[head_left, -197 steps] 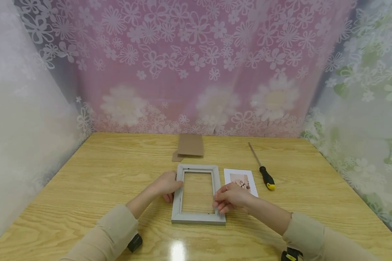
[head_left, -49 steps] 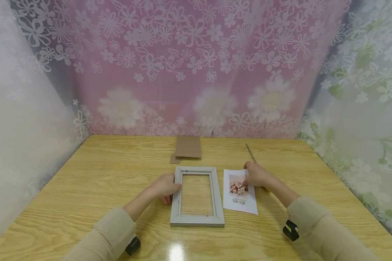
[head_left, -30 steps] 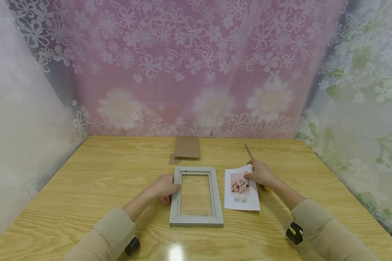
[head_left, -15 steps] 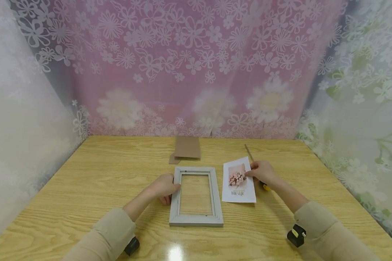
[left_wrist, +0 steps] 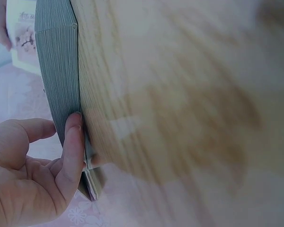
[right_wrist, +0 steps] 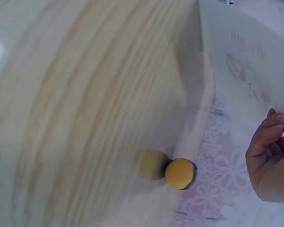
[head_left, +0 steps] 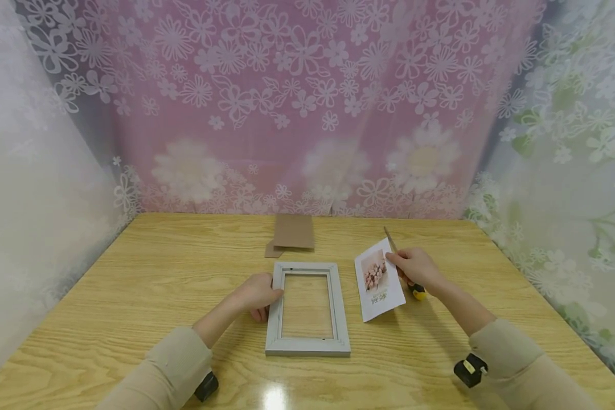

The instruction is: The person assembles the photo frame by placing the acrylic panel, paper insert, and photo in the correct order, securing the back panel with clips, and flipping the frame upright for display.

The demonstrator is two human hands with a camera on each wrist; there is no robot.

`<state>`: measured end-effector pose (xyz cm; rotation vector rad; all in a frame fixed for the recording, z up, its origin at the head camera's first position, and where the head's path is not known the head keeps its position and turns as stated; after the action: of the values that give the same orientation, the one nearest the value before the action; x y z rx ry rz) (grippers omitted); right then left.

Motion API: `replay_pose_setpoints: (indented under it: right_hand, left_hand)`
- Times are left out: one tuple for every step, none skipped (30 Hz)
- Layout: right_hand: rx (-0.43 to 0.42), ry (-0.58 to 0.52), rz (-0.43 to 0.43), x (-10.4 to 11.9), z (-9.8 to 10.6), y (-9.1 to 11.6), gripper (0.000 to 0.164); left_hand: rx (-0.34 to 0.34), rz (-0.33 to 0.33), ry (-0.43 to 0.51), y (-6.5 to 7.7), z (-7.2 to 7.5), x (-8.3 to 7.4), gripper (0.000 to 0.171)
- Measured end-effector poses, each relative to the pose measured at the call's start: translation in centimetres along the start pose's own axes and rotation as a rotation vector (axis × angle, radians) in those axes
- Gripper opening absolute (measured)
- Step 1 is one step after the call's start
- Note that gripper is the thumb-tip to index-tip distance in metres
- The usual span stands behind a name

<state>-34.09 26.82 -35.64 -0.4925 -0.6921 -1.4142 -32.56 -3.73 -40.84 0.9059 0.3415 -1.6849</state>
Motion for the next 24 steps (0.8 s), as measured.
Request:
replay_pose_setpoints:
  right_hand:
    - [0.016,-0.016,0.014,0.4,0.0,0.1,0.036]
    - [0.029,-0.034,0.018,0.7,-0.1,0.2,0.036]
    - [0.045,-0.047,0.024,1.0,-0.1,0.3,0.035]
    - [0.056,-0.062,0.026,1.3,-0.1,0.4,0.033]
    - [0.066,-0.074,0.035,1.7,-0.2,0.5,0.033]
    - [0.071,-0.085,0.037,2.0,-0.2,0.6,0.032]
    - [0.076,-0.087,0.046,2.4,-0.2,0.7,0.032]
    - [0.077,-0.091,0.048,2.7,-0.2,0.8,0.032]
    - [0.077,-0.092,0.056,3.1,-0.2,0.9,0.033]
    - [0.074,-0.094,0.061,3.5,-0.2,1.1,0.033]
    - [0.069,-0.092,0.069,4.0,-0.2,1.3,0.033]
    - [0.061,-0.093,0.071,4.4,-0.2,1.4,0.033]
    - [0.056,-0.094,0.071,4.8,-0.2,1.6,0.033]
    - [0.047,-0.096,0.071,5.2,-0.2,1.8,0.033]
    - [0.037,-0.102,0.073,5.6,-0.3,1.9,0.033]
    - [0.026,-0.107,0.078,6.0,-0.3,2.0,0.033]
    - [0.017,-0.113,0.084,6.4,-0.5,2.1,0.032]
    - [0.010,-0.123,0.089,6.8,-0.6,2.2,0.032]
    - [0.005,-0.135,0.096,7.2,-0.8,2.2,0.032]
    - [0.000,-0.144,0.105,7.6,-1.0,2.3,0.032]
    - [-0.004,-0.157,0.115,7.9,-1.2,2.4,0.032]
    - [-0.006,-0.162,0.125,8.3,-1.5,2.4,0.031]
    - [-0.007,-0.165,0.133,8.6,-1.7,2.5,0.031]
    - [-0.007,-0.163,0.142,8.9,-2.0,2.6,0.031]
  left_hand:
    - [0.001,0.002,0.001,0.0,0.0,0.0,0.018]
    - [0.001,0.003,0.000,0.0,0.0,0.0,0.018]
    - [0.002,0.005,0.000,0.0,0.0,0.0,0.018]
    - [0.004,0.007,0.000,0.0,0.0,0.0,0.018]
    - [0.005,0.009,-0.001,0.1,0.0,-0.1,0.018]
    - [0.008,0.011,-0.002,0.1,0.0,-0.1,0.018]
    - [0.009,0.012,-0.001,0.1,0.0,-0.1,0.018]
    - [0.010,0.012,-0.002,0.1,0.0,-0.1,0.018]
    - [0.011,0.012,-0.002,0.2,0.0,-0.2,0.018]
    - [0.012,0.011,-0.003,0.2,0.0,-0.2,0.018]
    - [0.011,0.009,-0.004,0.2,0.0,-0.2,0.018]
    - [0.011,0.008,-0.003,0.2,0.0,-0.2,0.018]
    - [0.011,0.007,-0.002,0.2,0.0,-0.3,0.018]
    - [0.011,0.005,-0.001,0.2,0.1,-0.3,0.018]
    - [0.010,0.005,0.001,0.2,0.1,-0.3,0.018]
    - [0.010,0.005,0.003,0.2,0.1,-0.3,0.018]
    - [0.010,0.006,0.004,0.2,0.1,-0.3,0.018]
    - [0.009,0.006,0.006,0.2,0.1,-0.3,0.019]
    - [0.009,0.006,0.007,0.2,0.1,-0.3,0.019]
    - [0.008,0.007,0.006,0.2,0.1,-0.3,0.020]
    - [0.009,0.009,0.007,0.2,0.0,-0.3,0.020]
    - [0.009,0.009,0.004,0.2,0.0,-0.3,0.020]
    - [0.010,0.010,0.003,0.2,0.0,-0.2,0.020]
    - [0.011,0.011,0.003,0.2,0.0,-0.2,0.020]
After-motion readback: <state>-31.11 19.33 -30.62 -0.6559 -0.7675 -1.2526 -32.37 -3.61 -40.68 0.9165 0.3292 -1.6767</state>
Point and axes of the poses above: each hand's wrist, its own y-axis away from the middle knuckle, its own z-axis out of the back of the hand, x = y × z, the point moved 10 cm from there along -y, towards the middle knuckle, and after that the axes turned 3 degrees about y, right-handed, at the moved point
